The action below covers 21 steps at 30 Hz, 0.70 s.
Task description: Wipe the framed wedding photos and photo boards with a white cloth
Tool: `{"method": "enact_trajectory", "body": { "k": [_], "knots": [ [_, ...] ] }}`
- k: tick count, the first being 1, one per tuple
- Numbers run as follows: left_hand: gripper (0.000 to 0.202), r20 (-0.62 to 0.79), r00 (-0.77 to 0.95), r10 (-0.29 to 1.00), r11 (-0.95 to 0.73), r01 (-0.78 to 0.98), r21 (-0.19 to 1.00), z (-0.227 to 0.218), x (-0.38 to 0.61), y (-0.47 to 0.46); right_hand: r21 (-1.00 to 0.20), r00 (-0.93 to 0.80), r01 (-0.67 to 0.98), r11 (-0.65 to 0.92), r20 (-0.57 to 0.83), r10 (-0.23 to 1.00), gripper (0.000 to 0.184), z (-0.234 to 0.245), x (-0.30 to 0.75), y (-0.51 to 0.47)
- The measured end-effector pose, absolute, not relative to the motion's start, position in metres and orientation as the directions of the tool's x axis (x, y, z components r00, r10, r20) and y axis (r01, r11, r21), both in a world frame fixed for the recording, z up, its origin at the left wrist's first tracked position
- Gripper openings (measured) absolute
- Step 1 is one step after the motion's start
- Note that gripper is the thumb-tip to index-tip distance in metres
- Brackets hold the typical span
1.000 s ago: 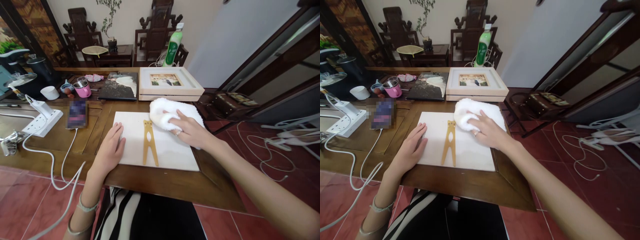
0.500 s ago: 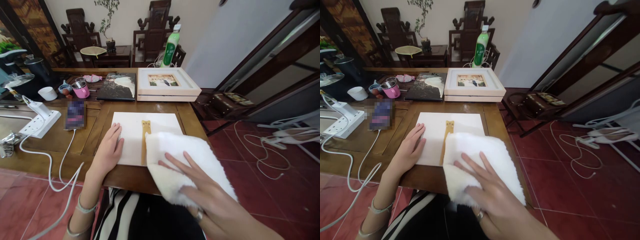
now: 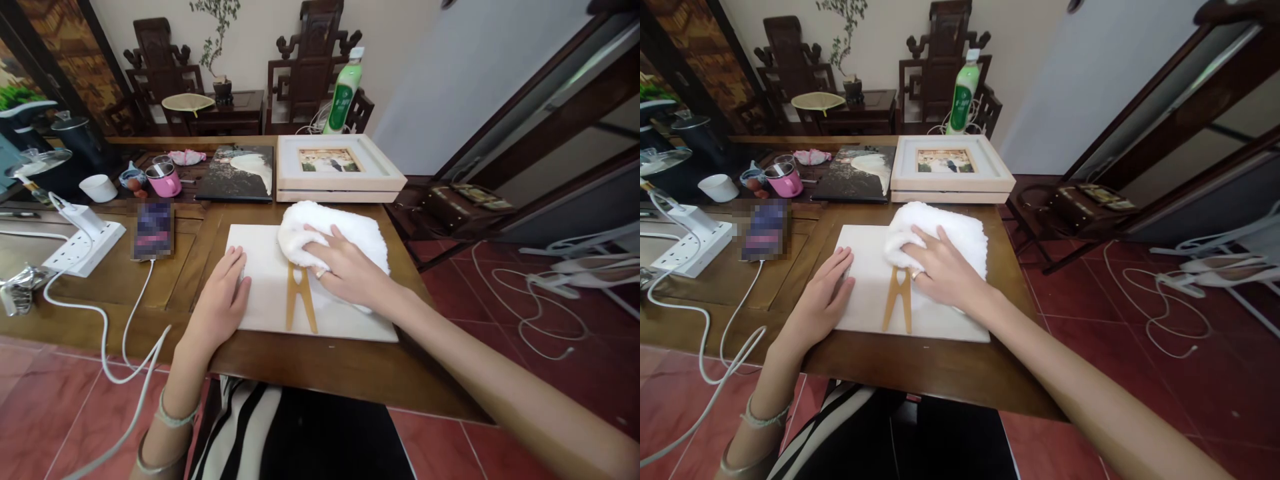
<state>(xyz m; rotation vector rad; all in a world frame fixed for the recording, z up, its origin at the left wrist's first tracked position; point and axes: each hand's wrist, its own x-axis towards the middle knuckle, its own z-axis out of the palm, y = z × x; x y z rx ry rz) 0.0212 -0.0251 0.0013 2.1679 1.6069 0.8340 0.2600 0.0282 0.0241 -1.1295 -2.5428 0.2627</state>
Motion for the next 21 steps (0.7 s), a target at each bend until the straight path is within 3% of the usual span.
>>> {"method": "enact_trajectory", "body": {
  "k": [5, 15, 21],
  "knots": [
    [0.048, 0.272, 0.212, 0.939, -0.333, 0.759, 0.56, 0.0, 0.02, -0.024, -0.301, -0.628, 0.69, 0.659, 0.205, 0.751, 0.04, 0.028, 0.245, 0.014],
    [0.048, 0.263, 0.243, 0.934, -0.352, 0.754, 0.554, -0.001, 0.015, -0.027, -0.374, -0.833, 0.414, 0.83, 0.212, 0.511, 0.033, 0.033, 0.24, -0.086],
    [0.048, 0.263, 0.22, 0.939, -0.335, 0.756, 0.562, -0.001, 0.016, -0.026, -0.374, -0.807, 0.475, 0.796, 0.175, 0.564, 0.046, 0.037, 0.25, -0.037]
  ]
}}
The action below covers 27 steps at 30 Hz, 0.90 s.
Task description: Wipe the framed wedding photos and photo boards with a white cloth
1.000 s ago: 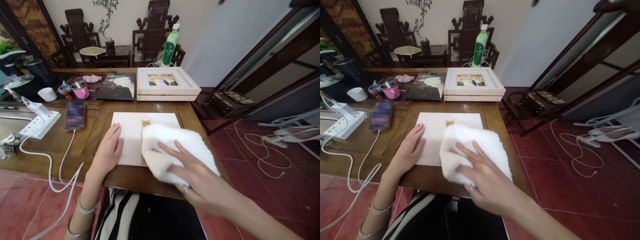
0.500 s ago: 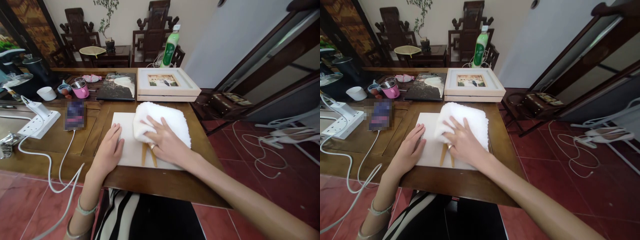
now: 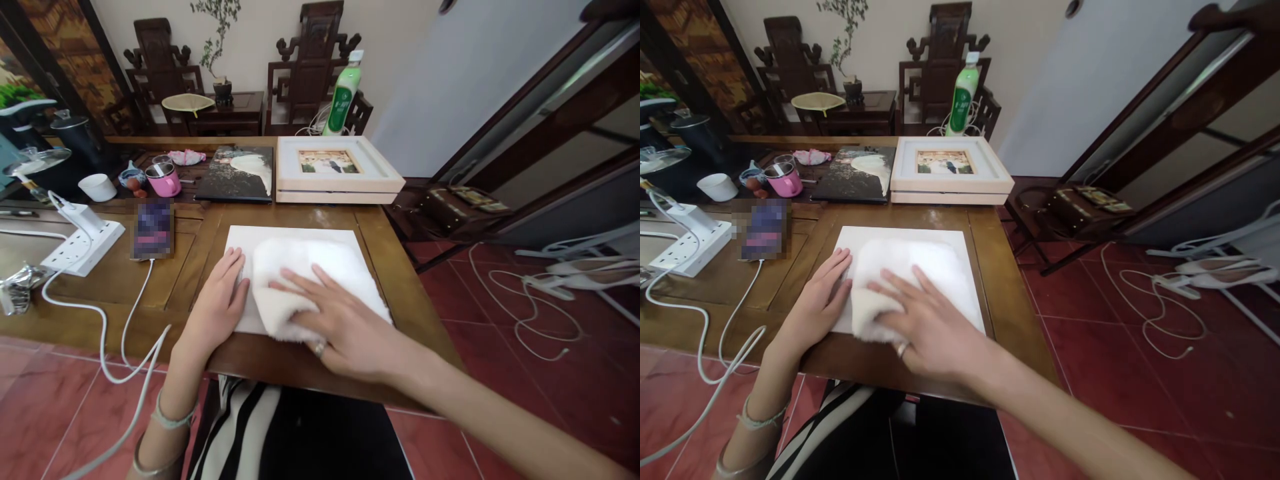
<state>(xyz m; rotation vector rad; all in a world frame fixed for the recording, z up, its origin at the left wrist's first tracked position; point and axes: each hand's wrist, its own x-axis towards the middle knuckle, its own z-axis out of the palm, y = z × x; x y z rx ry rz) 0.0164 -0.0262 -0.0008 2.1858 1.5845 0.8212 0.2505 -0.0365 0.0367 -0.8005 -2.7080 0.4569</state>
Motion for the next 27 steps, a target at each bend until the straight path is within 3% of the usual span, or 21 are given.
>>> {"method": "enact_trajectory", "body": {
  "k": [6, 10, 21, 27],
  "knots": [
    [0.05, 0.261, 0.211, 0.942, -0.327, 0.755, 0.568, 0.0, 0.017, -0.027, -0.29, -0.699, 0.61, 0.738, 0.242, 0.673, 0.042, 0.03, 0.245, 0.022],
    [0.048, 0.275, 0.216, 0.937, -0.339, 0.751, 0.566, -0.001, 0.016, -0.027, -0.277, -0.691, 0.643, 0.714, 0.193, 0.697, 0.046, 0.033, 0.236, 0.018],
    [0.05, 0.261, 0.248, 0.933, -0.356, 0.746, 0.563, -0.002, 0.012, -0.027, -0.417, -0.87, 0.419, 0.807, 0.07, 0.488, 0.042, 0.049, 0.247, -0.084],
    [0.047, 0.264, 0.229, 0.937, -0.342, 0.753, 0.562, -0.002, 0.015, -0.026, -0.402, -0.839, 0.439, 0.803, 0.137, 0.527, 0.045, 0.047, 0.259, -0.054]
  ]
}}
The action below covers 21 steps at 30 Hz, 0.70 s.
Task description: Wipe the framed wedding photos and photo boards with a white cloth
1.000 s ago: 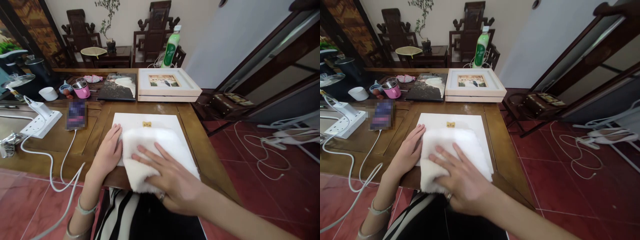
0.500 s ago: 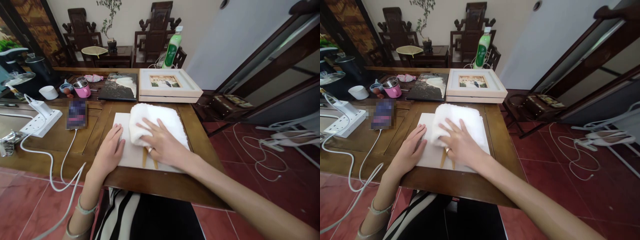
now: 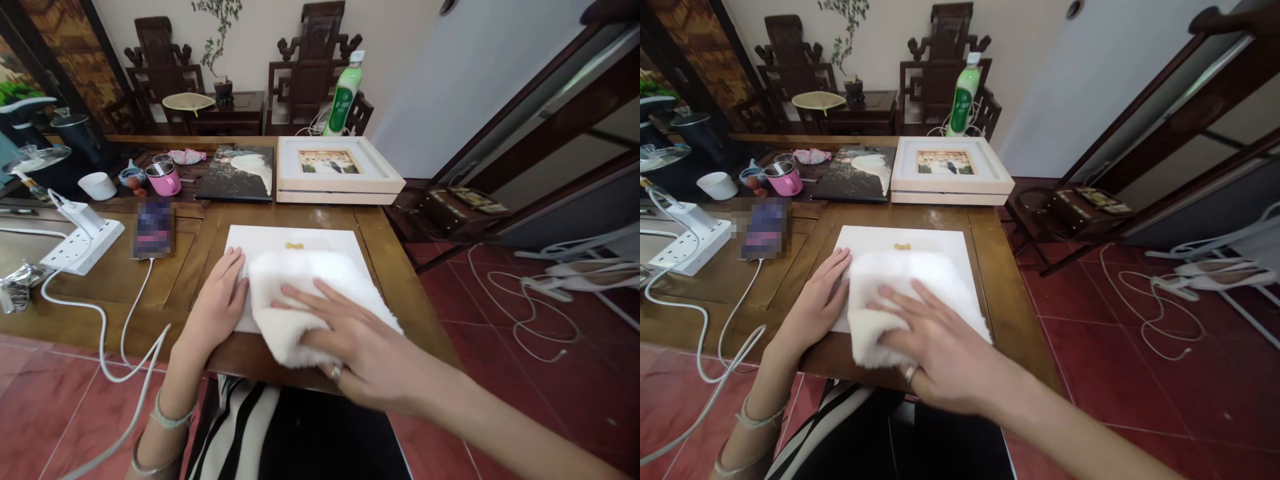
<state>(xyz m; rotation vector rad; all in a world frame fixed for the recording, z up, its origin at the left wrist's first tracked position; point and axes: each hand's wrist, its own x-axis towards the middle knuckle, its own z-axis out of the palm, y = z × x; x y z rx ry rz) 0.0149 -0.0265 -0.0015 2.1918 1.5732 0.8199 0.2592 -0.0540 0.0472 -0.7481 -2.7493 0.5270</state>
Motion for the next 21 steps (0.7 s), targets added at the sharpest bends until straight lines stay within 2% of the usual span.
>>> {"method": "enact_trajectory", "body": {
  "k": [5, 12, 18, 21],
  "knots": [
    [0.046, 0.274, 0.205, 0.94, -0.331, 0.748, 0.576, -0.001, 0.017, -0.027, -0.283, -0.751, 0.543, 0.79, 0.258, 0.608, 0.043, 0.029, 0.255, 0.0],
    [0.046, 0.289, 0.218, 0.932, -0.352, 0.733, 0.582, -0.002, 0.016, -0.026, -0.27, -0.624, 0.709, 0.652, 0.191, 0.758, 0.044, 0.032, 0.22, 0.009],
    [0.048, 0.264, 0.245, 0.933, -0.357, 0.725, 0.589, 0.0, 0.014, -0.026, -0.308, -0.72, 0.628, 0.715, 0.119, 0.684, 0.047, 0.035, 0.211, -0.049],
    [0.047, 0.258, 0.239, 0.936, -0.348, 0.736, 0.581, 0.0, 0.014, -0.027, -0.341, -0.765, 0.569, 0.748, 0.114, 0.633, 0.042, 0.038, 0.221, -0.068]
  ]
}}
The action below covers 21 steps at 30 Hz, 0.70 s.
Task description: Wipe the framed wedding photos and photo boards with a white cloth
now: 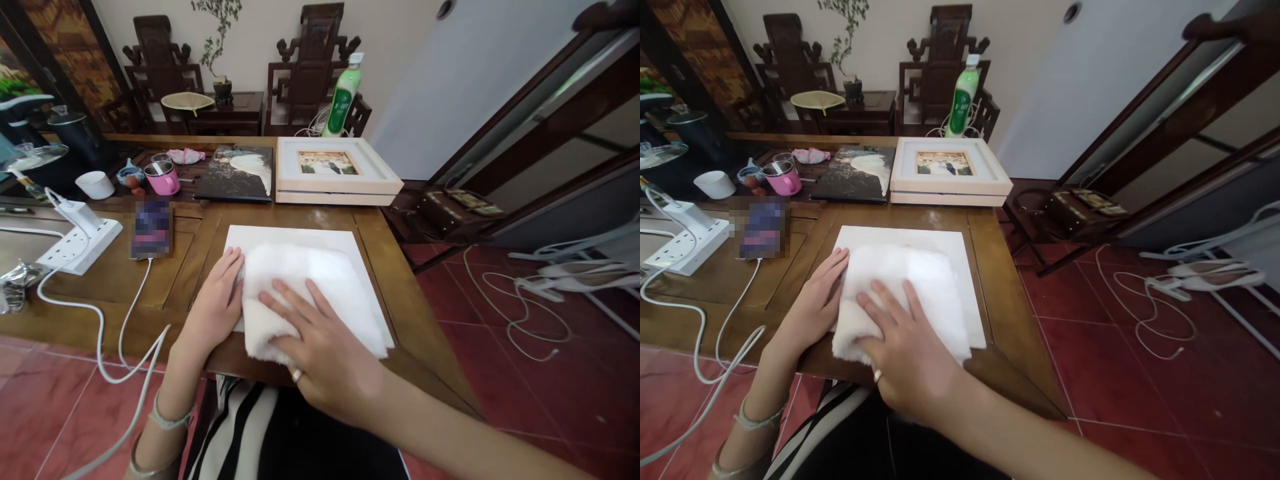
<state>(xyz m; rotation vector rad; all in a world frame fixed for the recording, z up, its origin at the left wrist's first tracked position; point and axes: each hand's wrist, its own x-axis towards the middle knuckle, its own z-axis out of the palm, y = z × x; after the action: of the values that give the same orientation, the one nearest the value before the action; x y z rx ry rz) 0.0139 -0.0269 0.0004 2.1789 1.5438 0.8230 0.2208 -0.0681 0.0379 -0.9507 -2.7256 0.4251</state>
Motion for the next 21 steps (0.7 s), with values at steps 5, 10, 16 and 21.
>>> {"method": "enact_trajectory", "body": {
  "k": [5, 10, 16, 21],
  "knots": [
    [0.048, 0.258, 0.236, 0.937, -0.344, 0.75, 0.566, 0.001, 0.016, -0.026, -0.369, -0.807, 0.51, 0.777, 0.107, 0.581, 0.047, 0.045, 0.242, -0.063],
    [0.047, 0.266, 0.221, 0.938, -0.337, 0.754, 0.564, 0.0, 0.016, -0.026, -0.338, -0.751, 0.576, 0.744, 0.142, 0.645, 0.05, 0.041, 0.247, -0.023],
    [0.045, 0.285, 0.215, 0.934, -0.346, 0.74, 0.577, -0.002, 0.016, -0.027, -0.281, -0.687, 0.647, 0.709, 0.19, 0.702, 0.051, 0.034, 0.234, 0.005],
    [0.047, 0.285, 0.226, 0.932, -0.355, 0.738, 0.574, -0.002, 0.014, -0.026, -0.316, -0.75, 0.594, 0.74, 0.116, 0.651, 0.05, 0.04, 0.226, -0.031]
  ]
}}
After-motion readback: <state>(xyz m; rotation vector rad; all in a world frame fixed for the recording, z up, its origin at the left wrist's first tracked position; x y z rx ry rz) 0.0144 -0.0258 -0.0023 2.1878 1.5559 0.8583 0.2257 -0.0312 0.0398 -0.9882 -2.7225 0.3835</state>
